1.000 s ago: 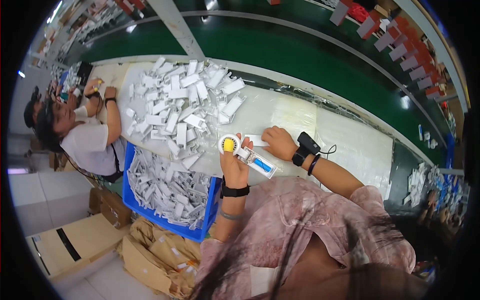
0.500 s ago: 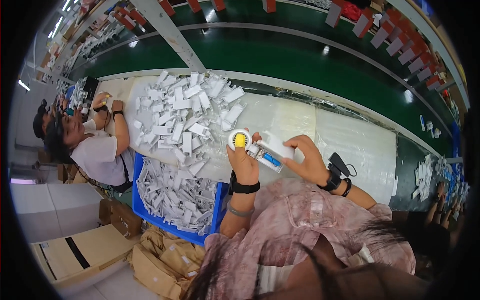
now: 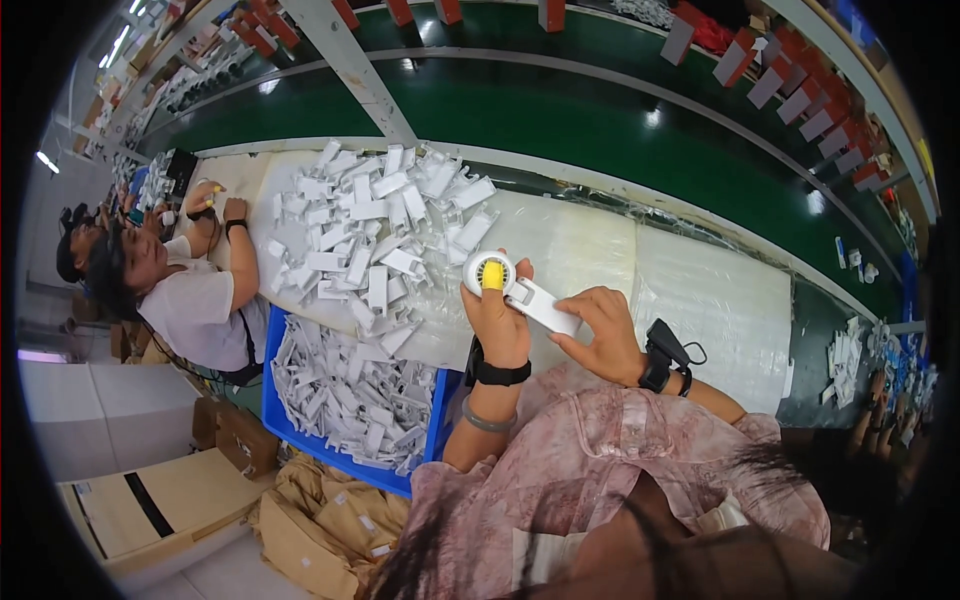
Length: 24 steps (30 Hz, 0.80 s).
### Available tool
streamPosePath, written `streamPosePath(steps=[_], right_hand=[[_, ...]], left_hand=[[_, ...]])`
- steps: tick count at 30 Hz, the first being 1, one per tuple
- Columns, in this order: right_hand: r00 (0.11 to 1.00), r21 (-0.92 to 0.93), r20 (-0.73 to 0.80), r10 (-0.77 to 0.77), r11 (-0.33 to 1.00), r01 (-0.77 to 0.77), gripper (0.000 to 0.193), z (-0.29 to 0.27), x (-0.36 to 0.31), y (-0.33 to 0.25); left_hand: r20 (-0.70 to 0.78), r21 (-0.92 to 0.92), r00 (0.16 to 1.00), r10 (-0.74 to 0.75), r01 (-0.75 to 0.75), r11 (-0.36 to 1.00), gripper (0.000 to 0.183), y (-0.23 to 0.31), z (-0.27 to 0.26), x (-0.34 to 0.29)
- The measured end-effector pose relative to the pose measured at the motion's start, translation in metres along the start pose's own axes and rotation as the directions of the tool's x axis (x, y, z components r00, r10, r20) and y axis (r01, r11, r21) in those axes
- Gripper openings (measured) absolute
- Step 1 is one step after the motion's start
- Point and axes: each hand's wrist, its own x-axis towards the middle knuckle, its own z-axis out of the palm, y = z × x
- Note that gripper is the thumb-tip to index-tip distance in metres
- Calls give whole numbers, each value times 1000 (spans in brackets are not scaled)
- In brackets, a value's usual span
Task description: Assembling plastic housing and internal components for handheld fans on a factory production line.
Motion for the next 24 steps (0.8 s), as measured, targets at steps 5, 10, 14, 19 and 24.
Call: streamPosePath(steps=[5, 10, 14, 19, 24], right_hand=[[996, -44, 70, 53, 998, -50, 55, 3, -1, -1], [996, -28, 71, 59, 998, -57, 54, 2, -1, 0], [990, 81, 104, 100, 991, -109, 53, 2, -2, 2], [983, 186, 123, 137, 970, -159, 54, 6, -6, 6], [854, 585, 331, 401, 623, -519, 51, 21, -18, 23]], left_hand=[[-11, -19, 999, -40, 40, 999, 36, 4, 1, -2], [15, -18, 996, -85, 85, 996, 41, 4, 1, -4], [131, 15, 989, -62, 60, 998, 58, -3, -7, -2], [188, 80, 982, -33, 18, 997, 63, -2, -5, -5], [150, 120, 988, -42, 24, 992, 60, 0, 4, -5]])
